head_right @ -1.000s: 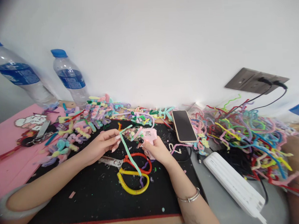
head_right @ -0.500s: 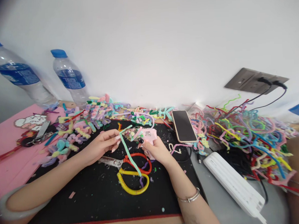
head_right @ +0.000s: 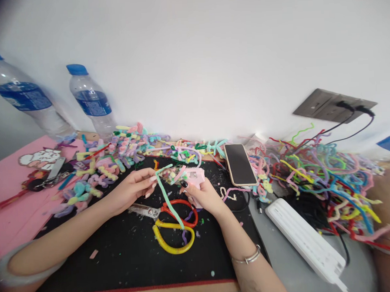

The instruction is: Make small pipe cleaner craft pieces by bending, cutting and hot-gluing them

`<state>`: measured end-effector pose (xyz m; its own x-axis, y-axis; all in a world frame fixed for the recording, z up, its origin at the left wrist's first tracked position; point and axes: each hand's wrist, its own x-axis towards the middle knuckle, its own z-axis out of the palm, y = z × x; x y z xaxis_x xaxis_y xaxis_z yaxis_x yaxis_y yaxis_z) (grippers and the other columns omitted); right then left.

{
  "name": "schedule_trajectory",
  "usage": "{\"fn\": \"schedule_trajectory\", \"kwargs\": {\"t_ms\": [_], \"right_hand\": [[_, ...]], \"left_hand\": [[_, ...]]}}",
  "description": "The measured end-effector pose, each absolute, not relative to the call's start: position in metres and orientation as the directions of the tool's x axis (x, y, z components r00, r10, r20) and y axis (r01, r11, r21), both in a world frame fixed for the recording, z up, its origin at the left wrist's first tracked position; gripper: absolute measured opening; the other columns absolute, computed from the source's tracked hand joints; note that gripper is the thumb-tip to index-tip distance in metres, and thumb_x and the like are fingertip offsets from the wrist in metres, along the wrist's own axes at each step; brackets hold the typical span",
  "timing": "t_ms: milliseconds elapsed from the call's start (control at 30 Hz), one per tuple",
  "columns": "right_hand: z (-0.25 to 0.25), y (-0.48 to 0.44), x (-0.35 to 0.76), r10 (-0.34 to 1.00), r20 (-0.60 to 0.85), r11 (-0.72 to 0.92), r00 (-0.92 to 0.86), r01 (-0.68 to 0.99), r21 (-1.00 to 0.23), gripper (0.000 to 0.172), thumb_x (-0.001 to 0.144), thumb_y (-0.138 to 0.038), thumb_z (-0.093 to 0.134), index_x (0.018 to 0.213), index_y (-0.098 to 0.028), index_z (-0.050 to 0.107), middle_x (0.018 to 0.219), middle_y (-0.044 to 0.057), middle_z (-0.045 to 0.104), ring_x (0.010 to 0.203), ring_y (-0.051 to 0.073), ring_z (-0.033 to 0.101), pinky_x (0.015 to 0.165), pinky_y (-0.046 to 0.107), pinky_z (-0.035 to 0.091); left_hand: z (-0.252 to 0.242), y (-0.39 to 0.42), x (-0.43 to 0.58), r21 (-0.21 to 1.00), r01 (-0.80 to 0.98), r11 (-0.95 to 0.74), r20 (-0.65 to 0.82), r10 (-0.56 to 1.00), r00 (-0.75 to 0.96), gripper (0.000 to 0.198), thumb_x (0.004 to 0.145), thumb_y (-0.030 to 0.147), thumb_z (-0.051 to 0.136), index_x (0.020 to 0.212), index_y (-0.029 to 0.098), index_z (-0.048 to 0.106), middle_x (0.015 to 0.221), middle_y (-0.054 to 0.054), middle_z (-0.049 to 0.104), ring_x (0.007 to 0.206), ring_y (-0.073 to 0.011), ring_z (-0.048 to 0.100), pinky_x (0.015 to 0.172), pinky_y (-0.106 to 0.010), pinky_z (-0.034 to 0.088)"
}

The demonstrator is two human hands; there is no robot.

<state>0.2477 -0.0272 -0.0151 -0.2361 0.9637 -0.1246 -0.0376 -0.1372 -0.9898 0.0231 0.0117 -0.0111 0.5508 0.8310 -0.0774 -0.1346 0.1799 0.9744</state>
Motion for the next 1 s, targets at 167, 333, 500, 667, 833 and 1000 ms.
{"fn": "schedule_trajectory", "kwargs": {"t_ms": [167,333,500,667,833,1000], "right_hand": [[-0.0160,-0.0270,0.2481,0.965,-0.124,-0.137,-0.232,-0.039,-0.990,0.036,0.073,-0.050,0.062,0.078,-0.016,0.053,0.054,-0.006,0.044,0.042,0.006,0.038,0.040,0.020,0.029],[-0.0154,-0.0271,0.2485,0.962,-0.120,-0.132,-0.244,-0.035,-0.991,0.035,0.074,-0.050,0.061,0.078,-0.016,0.052,0.054,-0.006,0.043,0.042,0.006,0.038,0.040,0.021,0.028],[-0.0148,-0.0274,0.2489,0.959,-0.117,-0.134,-0.259,-0.049,-0.990,0.033,0.075,-0.048,0.061,0.077,-0.016,0.052,0.054,-0.006,0.044,0.041,0.006,0.037,0.041,0.021,0.028],[-0.0162,-0.0271,0.2499,0.956,-0.105,-0.123,-0.273,-0.049,-0.991,0.033,0.077,-0.048,0.061,0.078,-0.016,0.053,0.053,-0.006,0.044,0.041,0.006,0.037,0.041,0.021,0.026],[-0.0160,-0.0273,0.2500,0.956,-0.113,-0.132,-0.270,-0.051,-0.990,0.032,0.077,-0.046,0.061,0.079,-0.016,0.052,0.053,-0.007,0.044,0.041,0.006,0.037,0.041,0.021,0.027],[-0.0140,-0.0277,0.2488,0.956,-0.139,-0.157,-0.260,-0.052,-0.986,0.036,0.073,-0.049,0.063,0.078,-0.016,0.050,0.054,-0.007,0.045,0.041,0.005,0.038,0.040,0.020,0.029]], "left_hand": [[-0.0112,0.0120,0.0229,0.974,-0.133,0.185,-0.083,0.833,0.547,0.016,0.082,0.032,0.055,0.075,0.018,0.052,0.062,0.004,0.045,0.052,-0.0086,0.041,0.053,-0.022,0.033],[-0.0126,0.0131,0.0219,0.969,-0.151,0.196,-0.082,0.830,0.552,0.014,0.083,0.030,0.055,0.076,0.018,0.053,0.063,0.005,0.045,0.051,-0.0079,0.041,0.053,-0.021,0.032],[-0.0125,0.0127,0.0212,0.966,-0.157,0.203,-0.084,0.829,0.554,0.013,0.084,0.029,0.054,0.077,0.018,0.053,0.063,0.005,0.045,0.052,-0.0075,0.041,0.054,-0.021,0.032],[-0.0125,0.0128,0.0210,0.965,-0.162,0.208,-0.086,0.829,0.552,0.013,0.084,0.029,0.055,0.077,0.018,0.053,0.064,0.005,0.046,0.052,-0.0076,0.041,0.054,-0.021,0.032],[-0.0123,0.0133,0.0207,0.963,-0.166,0.211,-0.087,0.829,0.553,0.013,0.085,0.029,0.054,0.077,0.018,0.053,0.064,0.005,0.046,0.052,-0.0072,0.042,0.054,-0.021,0.033],[-0.0127,0.0145,0.0200,0.965,-0.165,0.206,-0.084,0.833,0.547,0.013,0.085,0.029,0.054,0.078,0.018,0.053,0.065,0.005,0.046,0.053,-0.0069,0.042,0.054,-0.020,0.033]]}}
